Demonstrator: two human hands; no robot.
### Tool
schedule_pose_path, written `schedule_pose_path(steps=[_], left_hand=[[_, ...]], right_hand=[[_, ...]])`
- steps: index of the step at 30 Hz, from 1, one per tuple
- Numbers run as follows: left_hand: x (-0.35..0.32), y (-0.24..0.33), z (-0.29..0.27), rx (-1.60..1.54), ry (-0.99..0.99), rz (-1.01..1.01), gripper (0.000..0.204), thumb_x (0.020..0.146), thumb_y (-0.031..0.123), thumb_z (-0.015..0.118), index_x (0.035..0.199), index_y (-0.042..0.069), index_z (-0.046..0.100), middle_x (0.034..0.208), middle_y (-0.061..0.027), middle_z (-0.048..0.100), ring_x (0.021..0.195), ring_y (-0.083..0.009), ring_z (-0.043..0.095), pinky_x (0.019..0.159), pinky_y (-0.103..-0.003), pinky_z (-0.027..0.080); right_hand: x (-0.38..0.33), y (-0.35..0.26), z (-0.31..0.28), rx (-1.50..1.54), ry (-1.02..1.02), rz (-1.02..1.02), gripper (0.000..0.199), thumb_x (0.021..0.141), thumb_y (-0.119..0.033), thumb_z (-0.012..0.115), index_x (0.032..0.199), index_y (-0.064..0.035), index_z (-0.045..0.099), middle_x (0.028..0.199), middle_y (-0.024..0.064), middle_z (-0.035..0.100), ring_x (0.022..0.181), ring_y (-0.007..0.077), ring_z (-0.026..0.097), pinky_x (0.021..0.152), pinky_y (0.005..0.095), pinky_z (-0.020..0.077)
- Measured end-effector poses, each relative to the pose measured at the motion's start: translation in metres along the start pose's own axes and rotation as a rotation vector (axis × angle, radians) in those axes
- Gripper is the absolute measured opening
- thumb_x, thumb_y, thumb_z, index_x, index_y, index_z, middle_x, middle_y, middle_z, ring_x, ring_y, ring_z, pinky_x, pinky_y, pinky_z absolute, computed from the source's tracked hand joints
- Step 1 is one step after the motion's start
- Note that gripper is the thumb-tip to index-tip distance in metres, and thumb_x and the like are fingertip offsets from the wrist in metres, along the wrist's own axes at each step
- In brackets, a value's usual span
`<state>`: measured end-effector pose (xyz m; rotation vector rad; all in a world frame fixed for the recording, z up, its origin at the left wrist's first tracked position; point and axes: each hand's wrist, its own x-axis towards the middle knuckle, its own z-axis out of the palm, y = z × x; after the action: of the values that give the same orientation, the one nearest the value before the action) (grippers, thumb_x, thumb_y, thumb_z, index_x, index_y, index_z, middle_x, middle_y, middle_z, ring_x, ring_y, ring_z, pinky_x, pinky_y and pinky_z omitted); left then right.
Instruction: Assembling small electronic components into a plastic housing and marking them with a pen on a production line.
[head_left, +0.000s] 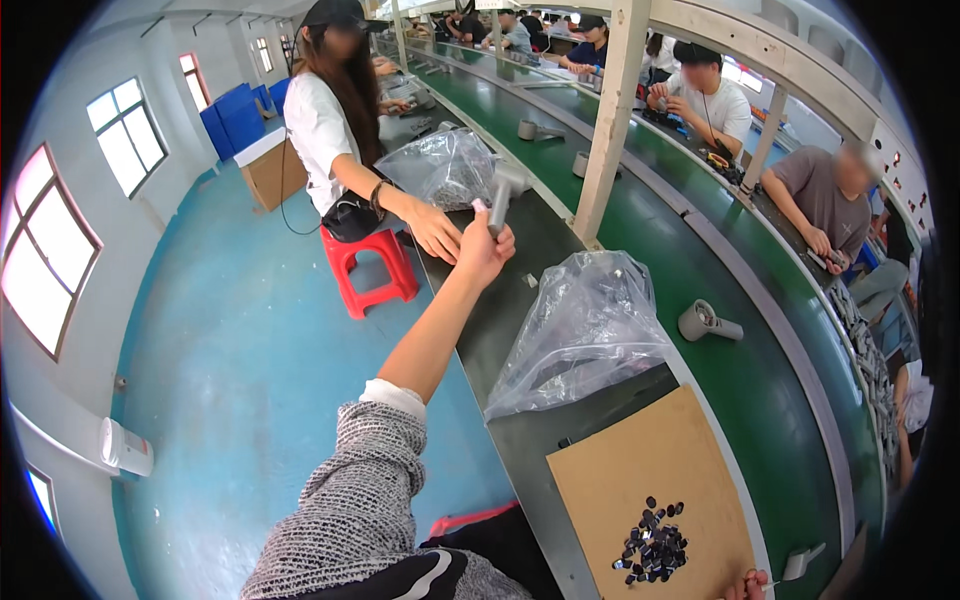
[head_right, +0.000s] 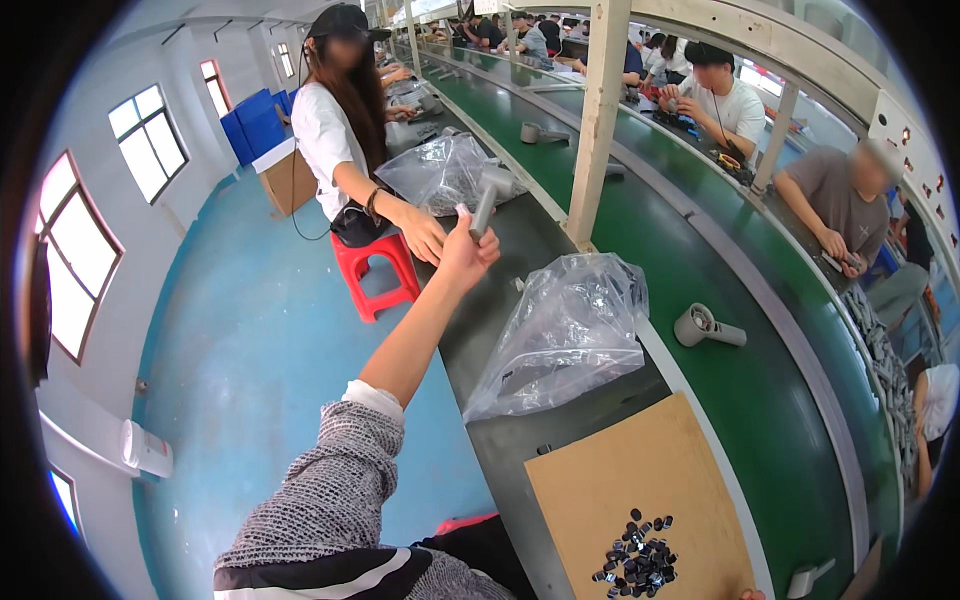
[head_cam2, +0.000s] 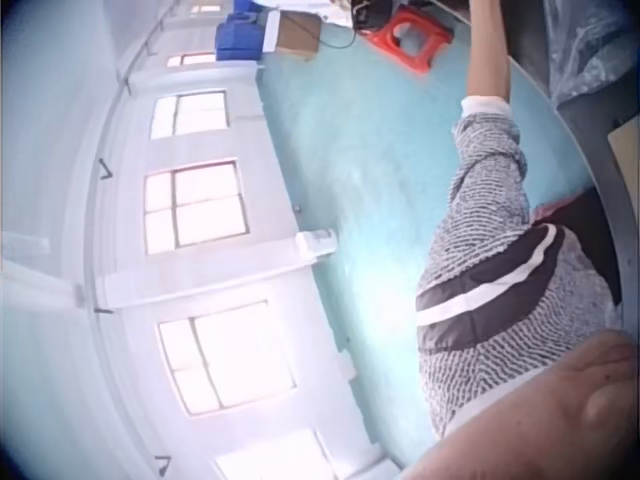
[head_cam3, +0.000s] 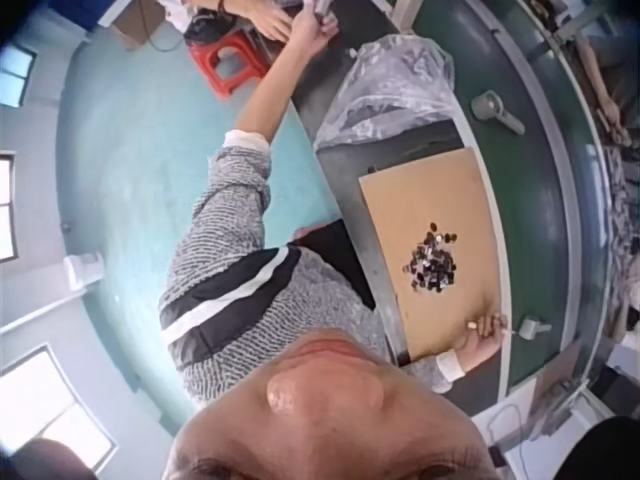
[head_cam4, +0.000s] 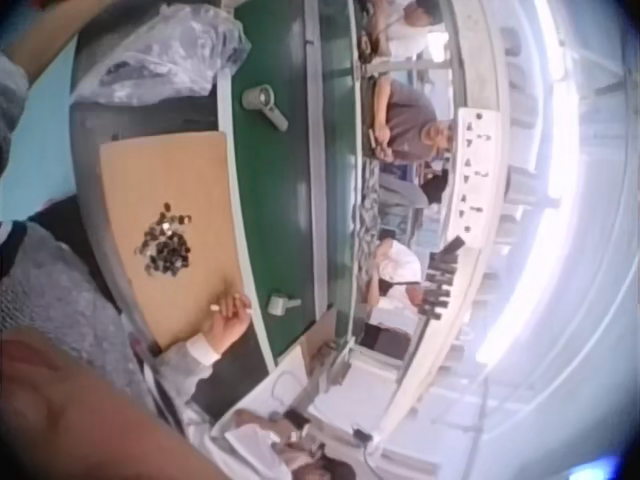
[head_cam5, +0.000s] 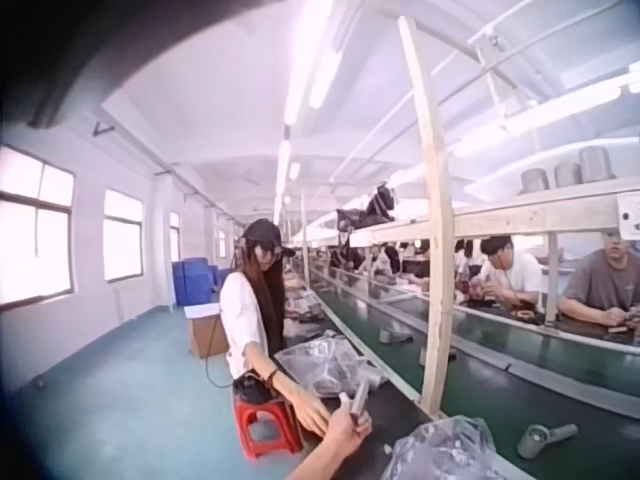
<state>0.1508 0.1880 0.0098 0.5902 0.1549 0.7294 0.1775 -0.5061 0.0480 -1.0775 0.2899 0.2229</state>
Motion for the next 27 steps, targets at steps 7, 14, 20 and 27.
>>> schedule_pose_path(steps=[7,14,20,27], left_hand=[[-0.057,-0.042,0.024,1.146,0.174,0.32,0.046,0.1,0.031,0.052,0.127,-0.006,0.052,0.075,-0.0031,0.06,0.054,-0.0078,0.054,0.05,-0.023,0.043],[-0.076,-0.052,0.016,1.001,0.086,0.218,0.044,0.095,0.018,0.061,0.126,-0.011,0.05,0.082,-0.0068,0.065,0.067,-0.0096,0.061,0.055,-0.024,0.049],[-0.08,-0.05,0.011,0.82,0.046,0.199,0.043,0.094,0.013,0.061,0.126,-0.013,0.049,0.087,-0.0115,0.066,0.073,-0.0147,0.064,0.059,-0.027,0.053],[-0.078,-0.05,0.007,0.74,0.04,0.185,0.04,0.095,0.015,0.061,0.123,-0.011,0.051,0.09,-0.012,0.066,0.076,-0.0174,0.066,0.066,-0.028,0.057]], right_hand=[[0.006,0.004,-0.005,0.017,-0.001,0.042,0.008,0.087,-0.004,0.058,0.095,-0.0056,0.058,0.062,-0.0031,0.036,0.051,0.008,0.031,0.046,0.0235,0.0323],[0.005,0.007,-0.001,-0.013,0.006,0.04,0.005,0.087,-0.004,0.058,0.092,-0.005,0.059,0.059,-0.0032,0.033,0.051,0.008,0.031,0.046,0.0233,0.0324],[0.006,0.007,0.005,-0.023,0.031,0.062,0.005,0.087,-0.003,0.057,0.092,-0.0042,0.059,0.059,-0.0025,0.034,0.05,0.0081,0.032,0.044,0.0235,0.0341],[0.012,0.009,-0.005,-0.006,0.005,0.05,0.006,0.088,-0.003,0.056,0.092,-0.0034,0.059,0.058,-0.0021,0.034,0.05,0.0083,0.034,0.044,0.0235,0.0369]])
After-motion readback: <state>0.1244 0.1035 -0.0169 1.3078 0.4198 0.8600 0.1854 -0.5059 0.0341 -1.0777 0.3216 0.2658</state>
